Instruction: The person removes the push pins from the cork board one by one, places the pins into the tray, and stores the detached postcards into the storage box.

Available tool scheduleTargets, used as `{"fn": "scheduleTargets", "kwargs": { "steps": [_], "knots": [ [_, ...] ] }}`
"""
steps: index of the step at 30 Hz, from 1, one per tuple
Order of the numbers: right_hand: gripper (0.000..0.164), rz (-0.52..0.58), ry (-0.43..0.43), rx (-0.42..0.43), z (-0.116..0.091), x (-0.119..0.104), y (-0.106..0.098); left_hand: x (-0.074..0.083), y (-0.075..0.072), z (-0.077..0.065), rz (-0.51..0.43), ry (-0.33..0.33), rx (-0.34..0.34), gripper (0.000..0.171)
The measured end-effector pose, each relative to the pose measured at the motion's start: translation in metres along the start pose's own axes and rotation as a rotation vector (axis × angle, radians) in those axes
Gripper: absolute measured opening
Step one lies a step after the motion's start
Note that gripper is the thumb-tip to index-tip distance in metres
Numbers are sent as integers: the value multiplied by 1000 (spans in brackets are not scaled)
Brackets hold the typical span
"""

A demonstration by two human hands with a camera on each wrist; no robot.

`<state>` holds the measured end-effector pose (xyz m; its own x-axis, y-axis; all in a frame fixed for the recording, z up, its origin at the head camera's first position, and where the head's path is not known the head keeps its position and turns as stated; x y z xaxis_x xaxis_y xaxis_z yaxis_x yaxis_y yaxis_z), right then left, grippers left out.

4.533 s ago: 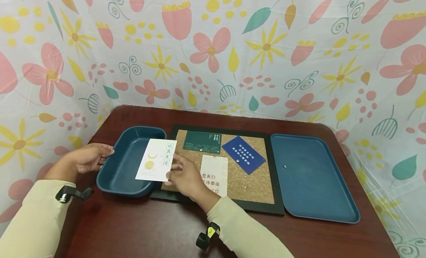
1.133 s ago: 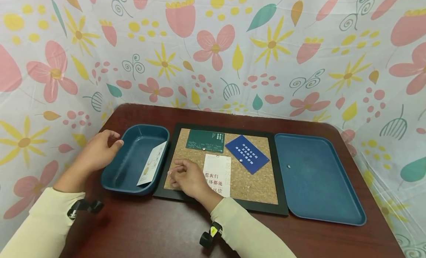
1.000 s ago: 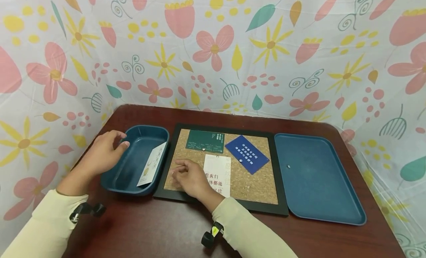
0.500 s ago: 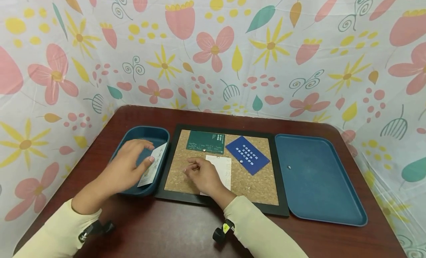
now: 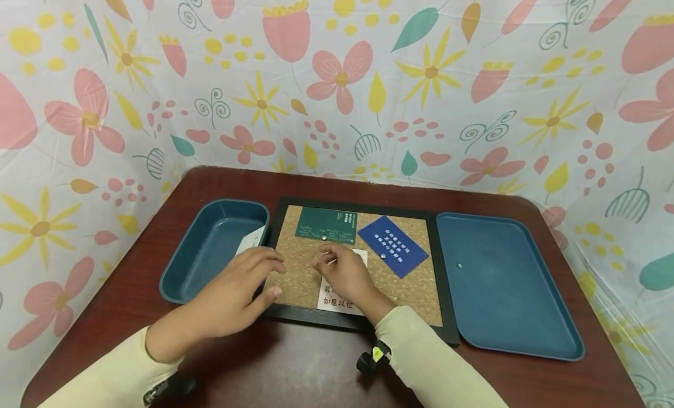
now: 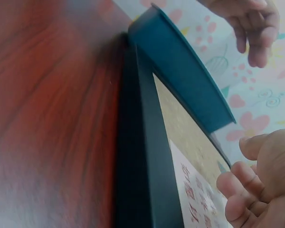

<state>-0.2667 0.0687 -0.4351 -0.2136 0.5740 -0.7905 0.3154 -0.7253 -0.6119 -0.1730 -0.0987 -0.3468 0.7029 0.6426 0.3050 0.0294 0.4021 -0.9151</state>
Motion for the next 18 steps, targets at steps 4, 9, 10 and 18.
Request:
{"fn": "scheduleTargets", "kwargs": {
  "steps": [4,9,10,18],
  "knots": [
    [40,-71,7,2,-1,4,-9,7,18,1,-4,9,-60,28],
    [41,-143,-3,-3,-1,6,-17,14,37,0,-4,23,-107,31],
    [41,-153,-5,-3,-1,7,-18,15,41,0,-2,30,-114,32],
    [40,-169,23,-26,-2,15,-22,19,66,2,12,41,-211,39]
  ]
}}
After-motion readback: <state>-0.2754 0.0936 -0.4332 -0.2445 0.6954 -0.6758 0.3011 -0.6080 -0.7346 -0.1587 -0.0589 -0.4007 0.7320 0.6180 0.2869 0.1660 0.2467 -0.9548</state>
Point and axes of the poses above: each hand's wrist, its own z-axis towards the middle knuckle, its own y-axis out of the palm, x = y × z, the point moved 9 cm from there along z, towards the middle knuckle, and after that the axes turned 8 degrees about -x, right-handed, at the moved point
